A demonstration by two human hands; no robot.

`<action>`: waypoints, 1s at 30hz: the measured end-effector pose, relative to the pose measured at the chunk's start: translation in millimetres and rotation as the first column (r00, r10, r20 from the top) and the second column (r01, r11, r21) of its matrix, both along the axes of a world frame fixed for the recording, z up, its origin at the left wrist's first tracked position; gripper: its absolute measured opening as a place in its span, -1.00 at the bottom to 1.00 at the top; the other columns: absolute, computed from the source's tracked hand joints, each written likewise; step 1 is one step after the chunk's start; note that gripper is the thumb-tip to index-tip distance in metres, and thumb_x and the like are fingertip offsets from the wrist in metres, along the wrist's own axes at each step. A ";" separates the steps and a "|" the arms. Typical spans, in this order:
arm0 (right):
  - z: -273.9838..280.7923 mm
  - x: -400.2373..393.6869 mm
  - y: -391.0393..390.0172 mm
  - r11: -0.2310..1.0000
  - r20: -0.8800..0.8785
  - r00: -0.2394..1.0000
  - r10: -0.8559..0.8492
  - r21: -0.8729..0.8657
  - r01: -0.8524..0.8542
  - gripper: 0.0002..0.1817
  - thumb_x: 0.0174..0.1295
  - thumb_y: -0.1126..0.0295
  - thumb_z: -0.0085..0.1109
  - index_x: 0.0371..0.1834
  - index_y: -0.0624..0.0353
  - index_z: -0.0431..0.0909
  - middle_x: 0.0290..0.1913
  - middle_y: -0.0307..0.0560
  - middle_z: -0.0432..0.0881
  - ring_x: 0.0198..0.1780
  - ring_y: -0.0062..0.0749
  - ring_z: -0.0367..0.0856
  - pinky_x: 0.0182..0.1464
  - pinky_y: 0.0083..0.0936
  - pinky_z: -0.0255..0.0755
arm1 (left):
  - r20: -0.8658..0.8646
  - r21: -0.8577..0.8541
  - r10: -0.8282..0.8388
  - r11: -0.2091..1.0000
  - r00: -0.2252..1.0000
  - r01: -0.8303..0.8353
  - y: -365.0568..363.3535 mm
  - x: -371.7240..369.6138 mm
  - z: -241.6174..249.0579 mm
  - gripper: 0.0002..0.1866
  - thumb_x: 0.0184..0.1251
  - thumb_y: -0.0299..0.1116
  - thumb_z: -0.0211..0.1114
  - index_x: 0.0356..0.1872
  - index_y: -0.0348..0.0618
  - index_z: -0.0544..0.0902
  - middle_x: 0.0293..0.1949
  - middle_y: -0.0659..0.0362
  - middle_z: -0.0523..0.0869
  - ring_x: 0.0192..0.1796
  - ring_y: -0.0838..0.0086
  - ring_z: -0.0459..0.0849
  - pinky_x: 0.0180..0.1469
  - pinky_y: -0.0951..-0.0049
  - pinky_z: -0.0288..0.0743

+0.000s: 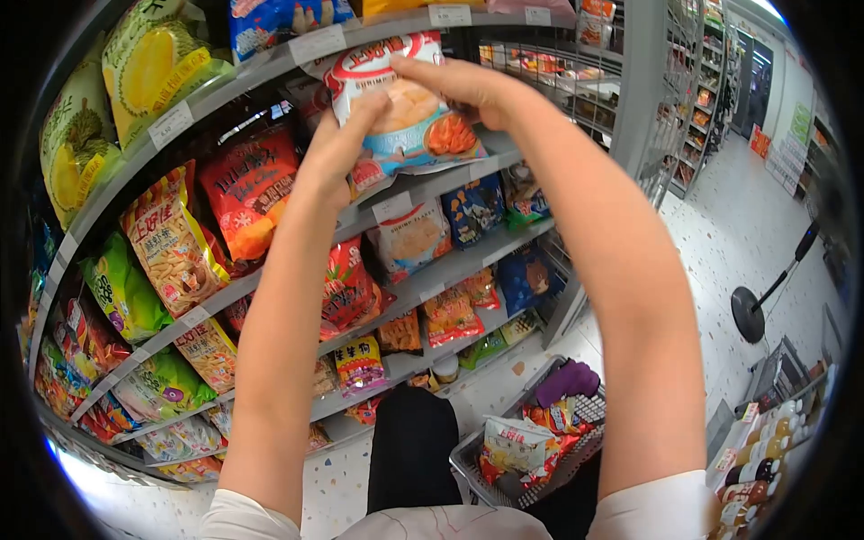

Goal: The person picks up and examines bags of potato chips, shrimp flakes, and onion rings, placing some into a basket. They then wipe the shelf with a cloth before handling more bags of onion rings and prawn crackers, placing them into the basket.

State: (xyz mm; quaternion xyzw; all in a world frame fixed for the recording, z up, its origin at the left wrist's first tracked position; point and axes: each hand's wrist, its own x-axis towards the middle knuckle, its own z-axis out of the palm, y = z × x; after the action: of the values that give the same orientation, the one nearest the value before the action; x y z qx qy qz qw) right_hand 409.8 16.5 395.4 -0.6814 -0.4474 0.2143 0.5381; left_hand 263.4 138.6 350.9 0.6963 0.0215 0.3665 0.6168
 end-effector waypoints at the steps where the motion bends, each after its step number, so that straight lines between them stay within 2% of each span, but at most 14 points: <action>1: 2.5 -4.8 -13.6 1.000 0.007 1.000 -0.007 -0.025 0.007 -0.31 0.20 -0.29 0.11 0.14 0.07 0.55 0.10 -0.17 0.64 0.10 -0.51 0.61 0.17 -0.47 0.47 | -0.035 -0.048 -0.053 0.998 0.998 0.051 -1.4 1.6 -2.3 -0.32 0.27 -0.05 0.36 0.26 -0.27 0.35 0.13 0.04 0.55 0.06 0.32 0.62 -0.05 0.32 0.65; 5: 1.8 -25.8 -79.4 0.989 -0.122 0.983 0.140 -0.037 -0.145 -0.39 0.29 -0.14 0.11 0.17 0.15 0.53 0.06 -0.15 0.67 0.00 -0.52 0.66 0.08 -0.55 0.52 | -0.111 -0.130 -0.290 0.952 0.950 0.276 -55.7 -25.2 -9.7 -0.45 0.38 -0.01 0.23 0.20 -0.22 0.45 0.04 0.09 0.66 0.03 0.42 0.68 0.08 0.39 0.58; 7: -5.6 -38.0 -113.7 0.977 -0.170 0.964 0.203 -0.027 -0.211 -0.41 0.33 -0.13 0.07 0.15 0.15 0.54 0.08 -0.17 0.67 0.02 -0.50 0.65 0.12 -0.61 0.47 | -0.105 -0.070 -0.338 0.941 0.935 0.332 -83.8 -36.4 -28.7 -0.28 0.23 0.00 0.37 0.27 -0.24 0.34 0.03 0.11 0.60 -0.03 0.44 0.63 -0.08 0.43 0.57; 10: -87.1 -26.3 -189.3 0.977 0.053 0.976 -0.213 -0.003 0.213 -0.42 0.28 -0.04 0.19 0.15 0.22 0.52 -0.02 -0.14 0.69 -0.10 -0.55 0.68 -0.03 -0.63 0.56 | -0.076 -0.071 -0.350 0.936 0.934 0.345 -152.8 -62.8 -79.0 -0.27 0.25 -0.09 0.40 0.29 -0.28 0.28 0.11 0.04 0.53 0.11 0.41 0.53 0.16 0.37 0.43; 13: -169.2 -94.3 -263.0 0.970 -0.139 0.960 -0.243 -0.054 0.238 -0.37 0.21 0.01 0.30 0.26 0.12 0.43 0.09 -0.13 0.61 0.11 -0.51 0.55 0.18 -0.50 0.41 | -0.222 -0.014 -0.357 0.932 0.907 0.363 -214.2 -76.8 -168.6 -0.19 0.24 -0.13 0.39 0.39 -0.22 0.16 0.23 0.03 0.43 0.29 0.37 0.38 0.33 0.32 0.27; 17: -387.9 -137.6 -362.9 0.806 -0.659 0.472 -0.585 -0.409 0.427 -0.40 0.28 -0.02 0.18 0.22 0.20 0.42 0.09 -0.07 0.60 0.11 -0.39 0.54 0.09 -0.45 0.48 | -0.482 -0.359 -0.596 0.803 0.642 0.476 -279.0 -96.3 -308.7 -0.14 0.23 -0.20 0.40 0.43 -0.23 0.09 0.30 -0.02 0.37 0.30 0.31 0.39 0.33 0.30 0.29; 18: -410.2 -161.4 -372.2 0.859 -0.824 0.388 -0.413 -0.212 0.466 -0.46 0.33 -0.01 0.11 0.15 0.21 0.48 0.00 -0.08 0.64 0.04 -0.39 0.61 -0.01 -0.44 0.55 | -0.580 -0.138 -0.473 0.859 0.663 0.493 -291.6 -99.1 -350.2 -0.13 0.24 -0.23 0.39 0.44 -0.25 0.06 0.31 -0.04 0.35 0.30 0.31 0.39 0.33 0.32 0.29; 20: -468.6 -189.3 -384.5 0.779 -0.912 0.145 -0.382 -0.234 0.582 -0.52 0.39 0.00 0.02 0.09 0.20 0.52 -0.03 -0.04 0.67 -0.07 -0.34 0.69 0.00 -0.34 0.57 | -0.547 -0.311 -0.635 0.759 0.546 0.572 -302.5 -104.5 -392.9 -0.02 0.17 -0.19 0.44 0.47 -0.29 0.00 0.35 -0.10 0.32 0.37 0.26 0.32 0.39 0.34 0.19; 23: -537.7 -210.7 -390.1 0.769 -0.959 -0.057 -0.278 -0.258 0.584 -0.48 0.35 -0.03 0.05 0.21 0.09 0.41 0.06 0.03 0.62 -0.07 -0.21 0.69 -0.04 -0.21 0.60 | -0.622 -0.026 -0.480 0.802 0.618 0.597 -286.5 -86.9 -377.6 -0.14 0.16 -0.19 0.46 0.39 -0.37 0.21 0.35 -0.14 0.33 0.40 0.20 0.32 0.39 0.32 0.21; 24: -550.6 -217.7 -386.0 0.636 -0.850 0.100 -0.518 -0.304 0.709 -0.31 0.24 0.00 0.20 0.37 -0.01 0.21 0.21 0.06 0.47 0.07 -0.12 0.60 0.02 -0.11 0.56 | -0.525 0.003 -0.487 0.819 0.698 0.574 -276.5 -78.1 -360.6 -0.18 0.19 -0.20 0.44 0.38 -0.35 0.25 0.35 -0.13 0.34 0.41 0.20 0.32 0.39 0.31 0.22; 25: -536.2 -222.4 -375.1 0.463 -0.724 -0.104 -0.682 -0.538 0.704 -0.15 0.15 0.12 0.28 0.47 -0.10 0.00 0.26 0.04 0.37 0.18 -0.08 0.48 0.04 -0.04 0.49 | -0.381 0.059 -0.432 0.871 0.817 0.488 -260.1 -65.3 -325.5 -0.26 0.24 -0.25 0.39 0.38 -0.29 0.26 0.36 -0.09 0.33 0.39 0.19 0.35 0.37 0.31 0.25; 27: -596.1 -226.7 -381.7 0.465 -0.668 -0.040 -0.743 -0.558 0.688 -0.02 0.12 0.33 0.20 0.56 -0.14 -0.22 0.26 0.06 0.30 0.17 -0.13 0.43 0.02 -0.10 0.48 | -0.114 0.317 -0.136 0.934 0.984 0.166 -206.3 -48.3 -210.1 -0.33 0.30 -0.35 0.29 0.37 -0.34 0.23 0.39 -0.11 0.27 0.44 0.16 0.25 0.42 0.25 0.15; 28: -604.8 -233.8 -373.6 0.439 -0.629 -0.042 -0.777 -0.588 0.680 -0.25 0.10 0.53 0.01 0.43 -0.06 0.04 0.03 -0.04 0.44 -0.16 -0.29 0.53 -0.18 -0.30 0.50 | 0.060 0.414 0.062 0.907 0.996 -0.082 -175.2 -37.2 -166.1 -0.34 0.34 -0.34 0.24 0.38 -0.34 0.19 0.39 -0.11 0.26 0.42 0.19 0.27 0.42 0.28 0.13; 30: -650.4 -237.7 -364.5 0.097 -0.255 -0.078 -0.964 -0.609 0.787 -0.09 0.05 0.61 -0.05 0.55 0.08 -0.17 0.37 0.20 0.22 0.37 0.00 0.26 0.33 -0.09 0.20 | 0.090 -0.188 0.188 0.968 0.978 -0.169 -141.5 -29.6 -74.7 -0.33 0.49 -0.06 0.07 0.43 -0.28 0.16 0.43 -0.01 0.22 0.41 0.29 0.24 0.42 0.29 0.09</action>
State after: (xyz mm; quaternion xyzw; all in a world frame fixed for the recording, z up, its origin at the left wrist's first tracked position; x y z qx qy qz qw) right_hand 172.1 -348.1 -254.9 -0.7509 0.3552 0.0710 0.5522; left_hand 233.7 -2.9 276.2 0.6125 0.0838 0.4539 0.6417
